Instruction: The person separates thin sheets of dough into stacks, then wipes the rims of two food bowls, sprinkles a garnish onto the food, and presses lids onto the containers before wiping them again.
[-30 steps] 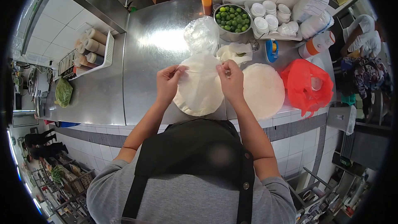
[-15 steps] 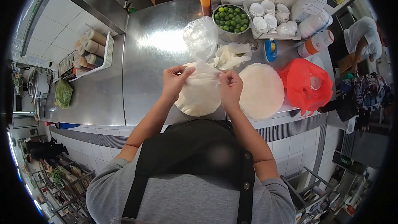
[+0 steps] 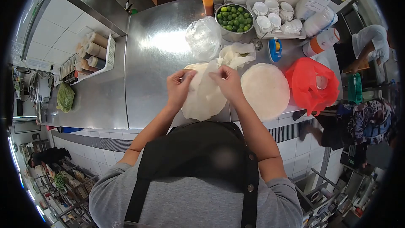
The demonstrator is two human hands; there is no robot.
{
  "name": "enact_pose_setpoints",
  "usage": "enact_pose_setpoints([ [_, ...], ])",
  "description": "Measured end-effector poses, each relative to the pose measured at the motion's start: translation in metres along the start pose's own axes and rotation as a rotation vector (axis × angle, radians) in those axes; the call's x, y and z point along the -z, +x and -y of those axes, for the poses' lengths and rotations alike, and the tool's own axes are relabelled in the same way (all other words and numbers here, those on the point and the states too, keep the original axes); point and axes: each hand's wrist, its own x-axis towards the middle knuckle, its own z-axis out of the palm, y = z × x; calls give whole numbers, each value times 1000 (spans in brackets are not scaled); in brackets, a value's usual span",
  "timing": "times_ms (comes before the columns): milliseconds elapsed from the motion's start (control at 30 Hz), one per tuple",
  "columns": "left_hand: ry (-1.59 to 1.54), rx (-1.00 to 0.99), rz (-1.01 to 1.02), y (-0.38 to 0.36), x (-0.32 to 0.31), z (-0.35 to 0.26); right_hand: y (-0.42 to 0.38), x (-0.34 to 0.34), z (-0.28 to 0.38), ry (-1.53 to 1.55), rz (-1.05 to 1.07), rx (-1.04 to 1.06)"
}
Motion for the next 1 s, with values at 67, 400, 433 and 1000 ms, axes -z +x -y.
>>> enact_pose_setpoints([
  [67,20,-15,-30,3,7,1,-1,2,7,-60,-129,-48],
  [400,110,-21,229,12,-2,10,-17,-18,20,29,6,163],
  [433,111,-21,229,14,1,6,-17,-15,19,22,4,157],
  [1000,-9,-168,75,2,-15,7,-14,-17,23,-46,-75,83],
])
